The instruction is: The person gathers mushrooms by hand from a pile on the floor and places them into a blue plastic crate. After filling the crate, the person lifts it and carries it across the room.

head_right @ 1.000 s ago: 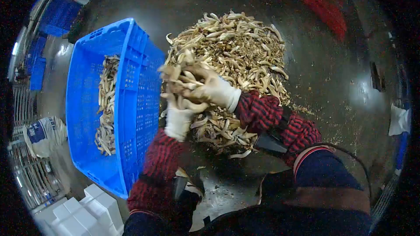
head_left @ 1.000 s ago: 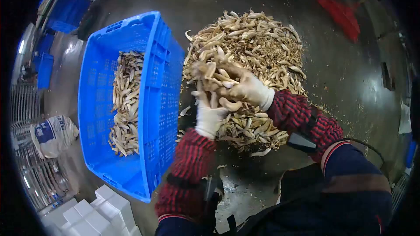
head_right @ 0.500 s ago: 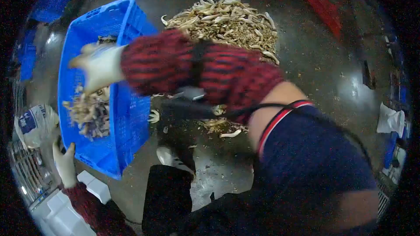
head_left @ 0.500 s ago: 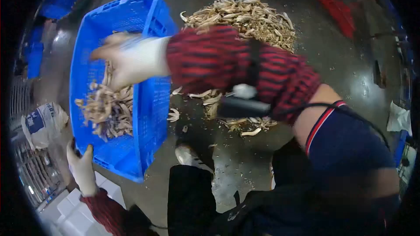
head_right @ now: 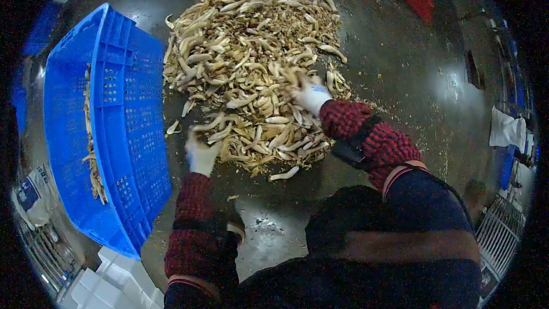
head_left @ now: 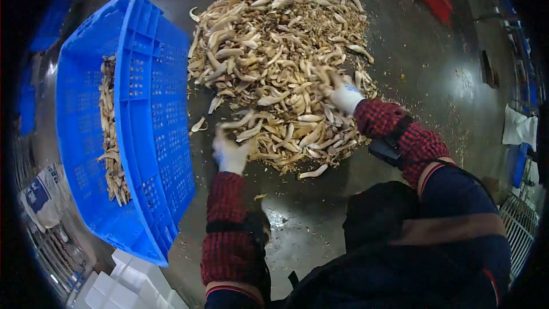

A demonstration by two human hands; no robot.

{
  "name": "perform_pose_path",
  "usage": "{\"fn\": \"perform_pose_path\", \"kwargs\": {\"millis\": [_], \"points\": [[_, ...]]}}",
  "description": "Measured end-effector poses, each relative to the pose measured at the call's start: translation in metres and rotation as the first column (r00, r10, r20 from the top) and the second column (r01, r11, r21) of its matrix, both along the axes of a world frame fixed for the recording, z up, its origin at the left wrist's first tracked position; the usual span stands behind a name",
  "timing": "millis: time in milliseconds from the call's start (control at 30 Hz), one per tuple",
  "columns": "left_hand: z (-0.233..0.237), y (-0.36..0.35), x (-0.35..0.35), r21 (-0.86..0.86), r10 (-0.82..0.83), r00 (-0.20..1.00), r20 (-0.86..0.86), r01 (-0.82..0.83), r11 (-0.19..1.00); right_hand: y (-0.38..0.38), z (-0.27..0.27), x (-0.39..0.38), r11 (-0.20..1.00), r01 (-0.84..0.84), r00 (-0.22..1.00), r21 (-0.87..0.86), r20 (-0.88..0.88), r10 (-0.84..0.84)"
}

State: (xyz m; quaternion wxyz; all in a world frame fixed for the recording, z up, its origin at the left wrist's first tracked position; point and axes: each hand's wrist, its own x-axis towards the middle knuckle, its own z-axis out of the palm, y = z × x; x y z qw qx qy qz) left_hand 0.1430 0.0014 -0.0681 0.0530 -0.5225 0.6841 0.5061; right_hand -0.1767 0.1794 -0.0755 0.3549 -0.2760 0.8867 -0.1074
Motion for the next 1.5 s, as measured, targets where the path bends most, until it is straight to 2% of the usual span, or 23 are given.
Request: {"fn": "perform_pose_path", "kwargs": {"millis": [67, 133, 167, 200, 267, 367, 433, 500, 533, 600, 667, 767, 833, 933, 967, 1033, 1100, 1167, 1233, 1333, 1400, 1467, 1500], "points": [[-0.002, 0.043, -0.031, -0.108, -0.007, 0.999, -0.054, 0.001, 0.994, -0.009, -0.023, 0.01, 0.964, -0.187, 0.981, -0.187, 0.012, 0.193], [0.007, 0.054, -0.044, -0.093, 0.069, 0.98, -0.187, -0.087, 0.992, -0.026, 0.026, 0.013, 0.868, 0.109, 0.96, -0.484, 0.278, 0.034], [0.005, 0.056, -0.041, -0.084, 0.156, 0.936, -0.316, -0.191, 0.978, -0.028, 0.037, -0.002, 0.755, 0.079, 0.947, -0.651, 0.286, 0.148], [0.004, 0.056, -0.039, -0.061, 0.239, 0.865, -0.44, -0.295, 0.954, -0.024, 0.058, -0.009, 0.774, 0.093, 0.985, -0.627, 0.171, 0.021], [0.017, 0.052, -0.029, -0.271, 0.215, 0.922, -0.324, -0.308, 0.912, 0.0, 0.06, -0.041, 0.93, -0.195, 0.974, -0.312, -0.174, 0.146], [-0.009, 0.056, 0.006, -0.269, 0.266, 0.91, -0.318, -0.356, 0.895, 0.038, 0.034, -0.032, 0.883, -0.451, 0.854, 0.132, -0.224, 0.469], [0.017, 0.075, 0.006, -0.391, 0.076, 0.995, -0.071, -0.098, 0.915, 0.052, 0.026, -0.016, 0.853, -0.461, 0.853, 0.246, -0.143, 0.502], [0.01, 0.107, 0.009, -0.371, -0.228, 0.953, -0.2, 0.142, 0.918, 0.068, 0.004, -0.017, 0.913, -0.396, 0.903, 0.096, -0.141, 0.406], [0.031, 0.122, -0.002, -0.206, -0.311, 0.931, -0.191, 0.272, 0.94, 0.071, 0.007, -0.023, 0.914, -0.395, 0.904, 0.092, -0.137, 0.404], [0.047, 0.147, -0.014, 0.034, -0.664, 0.726, -0.177, 0.679, 0.733, 0.076, 0.021, -0.037, 0.948, -0.317, 0.947, 0.002, 0.048, 0.316], [0.05, 0.175, -0.025, 0.199, -0.778, 0.569, -0.268, 0.822, 0.533, 0.078, 0.06, -0.048, 0.994, -0.005, 0.916, -0.111, 0.398, 0.049], [0.024, 0.204, -0.031, 0.253, -0.789, 0.532, -0.307, 0.845, 0.471, 0.104, 0.095, -0.068, 0.987, 0.149, 0.862, -0.06, 0.496, -0.1], [0.013, 0.207, -0.036, 0.158, -0.811, 0.564, -0.152, 0.824, 0.544, 0.121, 0.11, -0.086, 0.996, -0.052, 0.956, 0.074, 0.292, 0.028], [0.0, 0.18, -0.036, -0.128, -0.722, 0.685, -0.1, 0.711, 0.692, 0.129, 0.128, -0.091, 0.842, -0.054, 0.986, 0.537, -0.105, 0.13], [0.005, 0.167, -0.036, -0.224, -0.711, 0.697, -0.091, 0.682, 0.697, 0.13, 0.127, -0.081, 0.843, -0.059, 0.986, 0.534, -0.102, 0.133], [0.018, 0.141, -0.035, -0.344, -0.655, 0.746, -0.121, 0.588, 0.732, 0.131, 0.121, -0.059, 0.854, -0.355, 0.735, 0.38, -0.451, 0.506], [0.025, 0.119, -0.023, -0.418, -0.512, 0.855, -0.079, 0.438, 0.796, 0.104, 0.118, -0.021, 0.828, -0.457, 0.821, 0.326, -0.204, 0.533], [0.028, 0.116, -0.012, -0.424, -0.412, 0.911, 0.015, 0.379, 0.822, 0.107, 0.067, 0.009, 0.655, -0.685, 0.653, 0.319, -0.13, 0.746], [0.029, 0.118, -0.007, -0.426, -0.189, 0.928, 0.32, 0.319, 0.847, 0.104, 0.056, 0.027, 0.646, -0.739, 0.634, 0.193, -0.126, 0.763], [0.011, 0.144, -0.025, -0.185, -0.363, 0.802, 0.474, 0.494, 0.85, 0.077, 0.025, 0.037, 0.634, -0.743, 0.669, -0.214, -0.22, 0.71], [-0.008, 0.156, -0.052, -0.338, -0.109, 0.972, 0.209, 0.176, 0.924, 0.049, 0.025, 0.052, 0.71, -0.664, 0.746, -0.234, -0.148, 0.649], [-0.018, 0.143, -0.083, -0.239, -0.021, 0.949, -0.315, -0.058, 0.969, 0.024, 0.018, 0.058, 0.729, -0.585, 0.808, -0.355, -0.176, 0.563], [-0.018, 0.138, -0.089, -0.298, 0.057, 0.958, -0.282, -0.144, 0.944, 0.007, 0.018, 0.06, 0.754, -0.487, 0.864, -0.441, -0.118, 0.489]]}}
